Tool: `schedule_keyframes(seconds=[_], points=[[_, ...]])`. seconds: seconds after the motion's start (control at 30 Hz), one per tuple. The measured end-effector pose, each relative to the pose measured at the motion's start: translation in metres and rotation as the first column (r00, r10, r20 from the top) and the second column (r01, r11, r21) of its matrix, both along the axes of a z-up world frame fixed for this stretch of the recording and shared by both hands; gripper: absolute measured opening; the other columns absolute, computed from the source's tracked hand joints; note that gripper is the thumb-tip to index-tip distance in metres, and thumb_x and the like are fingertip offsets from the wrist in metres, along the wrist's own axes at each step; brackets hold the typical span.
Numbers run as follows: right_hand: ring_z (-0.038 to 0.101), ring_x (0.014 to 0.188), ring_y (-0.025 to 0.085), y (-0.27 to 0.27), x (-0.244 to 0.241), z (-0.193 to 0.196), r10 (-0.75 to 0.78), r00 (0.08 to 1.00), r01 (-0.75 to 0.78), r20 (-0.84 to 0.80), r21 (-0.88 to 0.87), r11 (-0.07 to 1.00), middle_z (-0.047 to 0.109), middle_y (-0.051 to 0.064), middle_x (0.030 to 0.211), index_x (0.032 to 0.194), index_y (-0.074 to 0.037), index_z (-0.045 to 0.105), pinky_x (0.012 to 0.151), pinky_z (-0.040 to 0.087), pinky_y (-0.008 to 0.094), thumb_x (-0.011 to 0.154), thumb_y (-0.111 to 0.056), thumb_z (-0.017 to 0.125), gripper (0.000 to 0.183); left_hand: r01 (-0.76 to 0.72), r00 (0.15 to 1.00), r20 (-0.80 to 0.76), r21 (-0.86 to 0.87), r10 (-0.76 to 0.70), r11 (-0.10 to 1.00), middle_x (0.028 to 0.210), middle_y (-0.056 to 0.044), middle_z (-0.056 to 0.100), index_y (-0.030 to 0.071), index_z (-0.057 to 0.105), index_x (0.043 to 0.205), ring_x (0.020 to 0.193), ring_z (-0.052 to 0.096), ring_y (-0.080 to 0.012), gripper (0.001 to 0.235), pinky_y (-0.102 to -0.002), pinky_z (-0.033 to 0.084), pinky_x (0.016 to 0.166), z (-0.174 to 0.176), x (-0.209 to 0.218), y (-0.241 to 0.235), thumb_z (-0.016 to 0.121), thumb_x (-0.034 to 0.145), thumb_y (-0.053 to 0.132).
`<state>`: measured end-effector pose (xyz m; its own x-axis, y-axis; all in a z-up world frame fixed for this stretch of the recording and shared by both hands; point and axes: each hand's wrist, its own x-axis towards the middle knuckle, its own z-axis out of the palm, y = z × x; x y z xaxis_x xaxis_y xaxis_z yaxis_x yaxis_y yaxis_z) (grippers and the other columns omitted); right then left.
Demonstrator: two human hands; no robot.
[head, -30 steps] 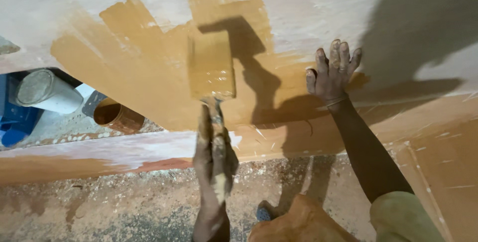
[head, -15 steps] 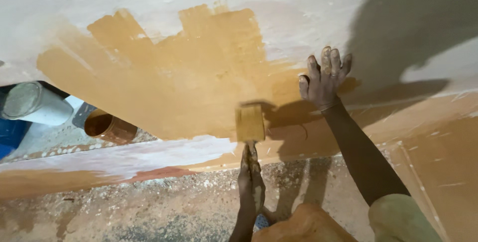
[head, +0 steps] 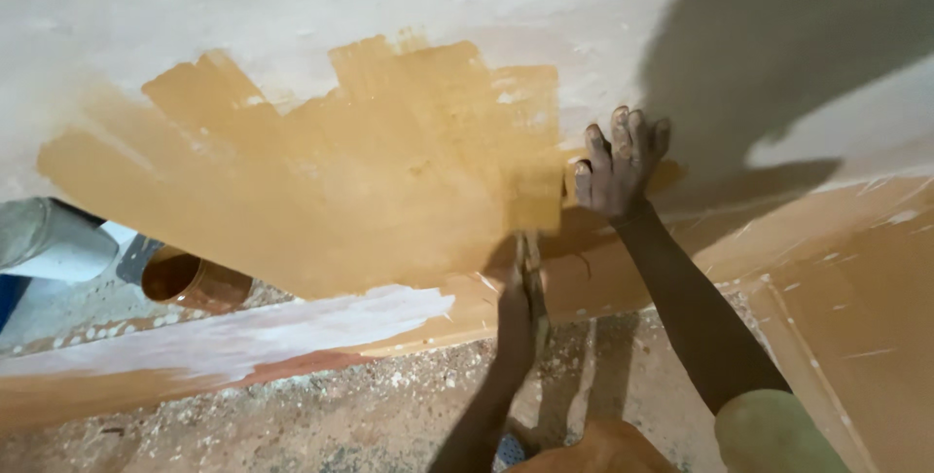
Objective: The person paints a wall with a brush, repeatedly dipping the brush into a small container and applying paint in horizontal strokes along the lower section of the wall. The person occasionally uses their left hand to steady themselves against the wall while painting.
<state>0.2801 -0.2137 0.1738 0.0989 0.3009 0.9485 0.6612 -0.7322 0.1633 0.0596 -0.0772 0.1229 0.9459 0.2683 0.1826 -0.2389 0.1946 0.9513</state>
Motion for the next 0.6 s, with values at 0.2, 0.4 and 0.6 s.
schedule_keyframes(seconds=[0.2,0.4,0.6], points=[[0.035,0.147,0.047,0.006,0.004,-0.006,0.030,0.999,-0.032,0.026,0.056,0.998,0.033,0.023,0.161,0.141,-0.002,0.057,0.120,0.016,0.071,0.110,-0.035,0.037,0.049,-0.024,0.939,-0.344,-0.079,-0.004,0.997,0.161,-0.007,0.054,0.007,0.032,0.167,0.112,0.057,-0.0217,0.061,-0.029,0.045,0.092,-0.073,-0.055,-0.006,0.039,0.112,0.032],[0.035,0.148,0.046,0.004,-0.001,-0.008,-0.029,0.998,0.025,0.051,0.076,0.997,0.041,0.024,0.157,0.138,0.000,0.058,0.123,0.018,0.071,0.116,-0.041,0.033,0.052,-0.078,0.995,0.077,0.315,0.057,0.946,0.157,-0.018,0.050,0.002,0.033,0.164,0.136,0.057,-0.0235,0.053,-0.034,0.048,0.111,0.040,-0.041,0.028,0.040,0.116,0.024],[0.038,0.145,0.044,0.010,0.011,0.009,-0.096,0.994,0.089,0.059,0.109,0.990,0.046,0.023,0.152,0.119,-0.003,0.064,0.122,0.018,0.067,0.113,-0.048,0.024,0.060,-0.223,0.932,0.361,0.659,-0.042,0.718,0.159,-0.029,0.046,0.001,0.028,0.163,0.144,0.053,-0.0430,0.050,-0.048,0.049,0.118,0.136,0.013,0.050,0.038,0.117,0.015]])
